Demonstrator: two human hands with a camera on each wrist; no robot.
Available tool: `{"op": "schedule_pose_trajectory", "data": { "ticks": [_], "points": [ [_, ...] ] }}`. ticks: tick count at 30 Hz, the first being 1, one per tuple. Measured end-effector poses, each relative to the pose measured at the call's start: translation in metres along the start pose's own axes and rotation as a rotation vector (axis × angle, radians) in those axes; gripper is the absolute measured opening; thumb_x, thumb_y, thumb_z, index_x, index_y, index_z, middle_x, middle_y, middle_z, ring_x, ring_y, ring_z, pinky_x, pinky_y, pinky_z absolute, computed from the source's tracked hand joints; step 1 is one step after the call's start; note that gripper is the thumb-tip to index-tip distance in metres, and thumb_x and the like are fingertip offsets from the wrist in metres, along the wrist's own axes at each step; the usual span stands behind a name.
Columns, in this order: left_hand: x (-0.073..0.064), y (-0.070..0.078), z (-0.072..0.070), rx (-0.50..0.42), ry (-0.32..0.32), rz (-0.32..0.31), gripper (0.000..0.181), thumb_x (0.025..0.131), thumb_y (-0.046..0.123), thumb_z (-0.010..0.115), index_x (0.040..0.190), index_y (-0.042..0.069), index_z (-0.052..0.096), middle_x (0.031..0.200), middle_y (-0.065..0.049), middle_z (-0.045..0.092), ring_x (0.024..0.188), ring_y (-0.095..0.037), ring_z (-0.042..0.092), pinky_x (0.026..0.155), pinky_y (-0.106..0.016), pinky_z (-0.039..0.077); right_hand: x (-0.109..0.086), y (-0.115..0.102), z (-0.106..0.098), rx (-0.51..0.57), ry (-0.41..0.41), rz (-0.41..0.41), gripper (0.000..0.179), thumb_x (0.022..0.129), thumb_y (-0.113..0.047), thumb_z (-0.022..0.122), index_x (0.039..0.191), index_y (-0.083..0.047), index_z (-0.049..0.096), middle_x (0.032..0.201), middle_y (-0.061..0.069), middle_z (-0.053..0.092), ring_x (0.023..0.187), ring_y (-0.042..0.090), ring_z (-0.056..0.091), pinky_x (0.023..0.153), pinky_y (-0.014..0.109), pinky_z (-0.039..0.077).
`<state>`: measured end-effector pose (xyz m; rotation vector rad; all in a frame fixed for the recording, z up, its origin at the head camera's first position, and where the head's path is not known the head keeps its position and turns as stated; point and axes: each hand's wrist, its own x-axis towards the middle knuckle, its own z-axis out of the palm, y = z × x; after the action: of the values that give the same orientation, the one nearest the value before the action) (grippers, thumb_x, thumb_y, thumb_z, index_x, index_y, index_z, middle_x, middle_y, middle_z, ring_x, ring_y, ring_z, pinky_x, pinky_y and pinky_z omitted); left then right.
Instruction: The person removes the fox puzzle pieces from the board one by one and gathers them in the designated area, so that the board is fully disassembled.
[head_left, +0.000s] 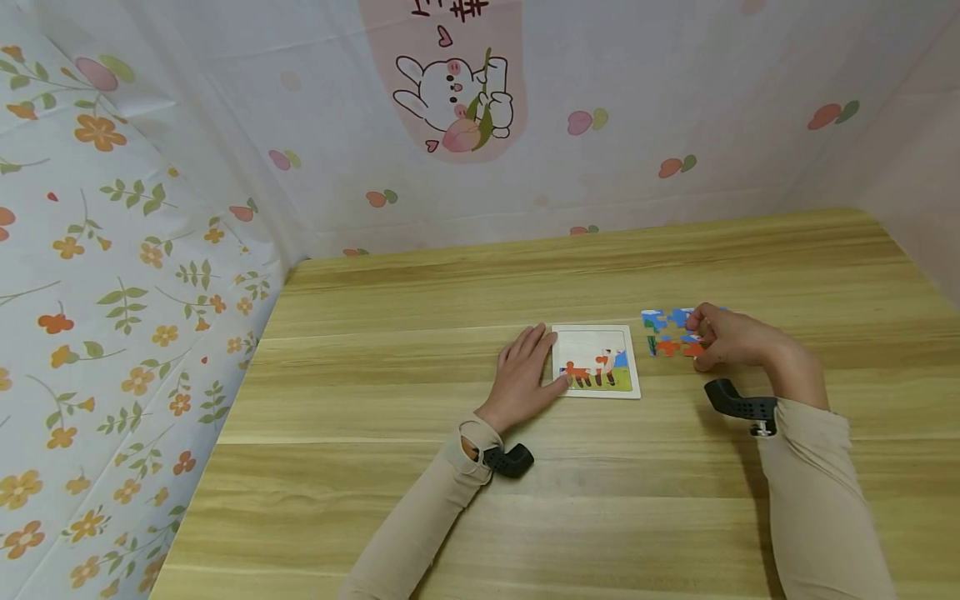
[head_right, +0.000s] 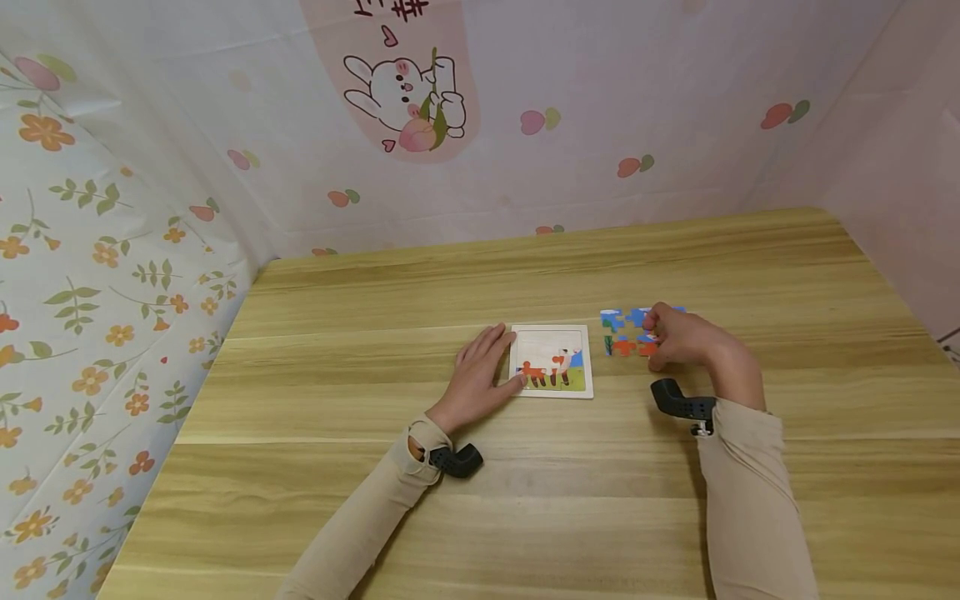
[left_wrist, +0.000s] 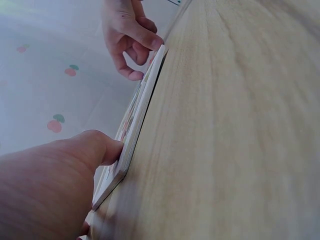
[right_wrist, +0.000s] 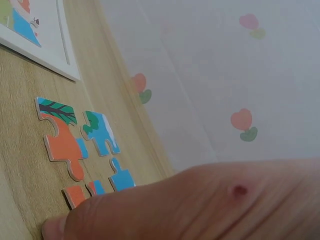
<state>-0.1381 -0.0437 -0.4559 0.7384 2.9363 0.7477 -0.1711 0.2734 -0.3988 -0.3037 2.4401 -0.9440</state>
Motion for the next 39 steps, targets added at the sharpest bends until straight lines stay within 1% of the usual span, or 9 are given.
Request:
{"op": "schedule_pose_trajectory", "data": {
  "ticks": [3,10,13,20,23,26,29,34,39],
  "points": [
    [0.000,0.000,0.000,-0.001,-0.001,-0.001,0.066,0.088,0.039,0.055,0.144,0.011,0.034,0.151,-0.008,0.025,0.139,-0.020,0.015,0.107,-0.041,0.015,0.000,0.000,0.000,0.013,-0.004,0.009,0.050,0.070,0.000,0.071,0.105,0.006,0.035,0.078,0.007,0.036,0.072,0.020,0.036,0.061,0.031,0.032],
    [0.000,0.000,-0.001,-0.010,0.001,0.004,0.066,0.089,0.040,0.055,0.144,0.010,0.034,0.151,-0.009,0.024,0.139,-0.020,0.015,0.107,-0.041,0.015,-0.001,0.003,0.000,0.023,-0.019,-0.010,0.052,0.071,-0.001,0.070,0.107,0.006,0.033,0.082,0.009,0.036,0.074,0.021,0.036,0.062,0.032,0.032],
    [0.000,0.000,0.000,-0.016,-0.002,0.004,0.066,0.089,0.040,0.055,0.144,0.010,0.034,0.151,-0.009,0.024,0.139,-0.020,0.015,0.107,-0.041,0.014,-0.002,0.001,0.000,0.028,-0.025,-0.015,0.051,0.071,0.000,0.069,0.107,0.005,0.032,0.081,0.008,0.035,0.072,0.020,0.035,0.061,0.032,0.031],
    [0.000,0.001,-0.001,-0.014,-0.003,0.002,0.066,0.089,0.039,0.055,0.144,0.010,0.034,0.151,-0.009,0.023,0.139,-0.020,0.015,0.108,-0.041,0.014,-0.005,-0.002,-0.001,0.002,-0.024,-0.023,0.050,0.073,0.000,0.069,0.108,0.007,0.033,0.083,0.011,0.037,0.075,0.022,0.037,0.064,0.034,0.032],
    [0.000,0.001,0.000,-0.012,-0.002,0.003,0.066,0.089,0.040,0.055,0.144,0.010,0.034,0.151,-0.009,0.023,0.139,-0.020,0.015,0.107,-0.041,0.015,-0.007,-0.001,-0.003,-0.037,-0.003,-0.018,0.051,0.073,-0.004,0.070,0.108,0.006,0.035,0.084,0.011,0.041,0.075,0.022,0.040,0.065,0.034,0.034],
    [0.000,0.001,0.000,-0.016,-0.002,0.003,0.066,0.089,0.040,0.055,0.144,0.010,0.034,0.151,-0.008,0.023,0.139,-0.020,0.015,0.107,-0.042,0.015,-0.008,-0.002,-0.004,-0.066,0.034,-0.023,0.048,0.073,-0.005,0.069,0.109,0.006,0.039,0.079,0.008,0.045,0.070,0.020,0.042,0.062,0.032,0.036],
    [0.000,0.001,0.000,-0.014,-0.002,0.003,0.066,0.089,0.040,0.055,0.144,0.010,0.034,0.151,-0.009,0.023,0.139,-0.020,0.014,0.107,-0.042,0.015,-0.008,-0.006,-0.005,-0.084,0.068,-0.044,0.040,0.079,-0.006,0.066,0.108,0.007,0.042,0.074,0.005,0.042,0.066,0.018,0.041,0.059,0.032,0.035],
    [0.000,0.001,0.000,-0.013,-0.003,0.001,0.066,0.089,0.040,0.055,0.144,0.010,0.034,0.151,-0.009,0.023,0.139,-0.020,0.014,0.107,-0.042,0.015,-0.009,-0.020,-0.005,-0.117,0.108,-0.082,0.030,0.087,-0.013,0.062,0.106,0.005,0.047,0.076,0.005,0.041,0.065,0.018,0.040,0.059,0.032,0.034],
    [0.000,0.001,-0.001,-0.010,-0.004,0.000,0.066,0.089,0.040,0.055,0.144,0.010,0.034,0.151,-0.008,0.023,0.139,-0.020,0.014,0.107,-0.042,0.014,-0.008,-0.037,0.001,-0.097,0.124,-0.126,0.026,0.087,-0.014,0.062,0.103,0.003,0.050,0.076,0.004,0.043,0.060,0.015,0.040,0.054,0.028,0.034]
  ]
}}
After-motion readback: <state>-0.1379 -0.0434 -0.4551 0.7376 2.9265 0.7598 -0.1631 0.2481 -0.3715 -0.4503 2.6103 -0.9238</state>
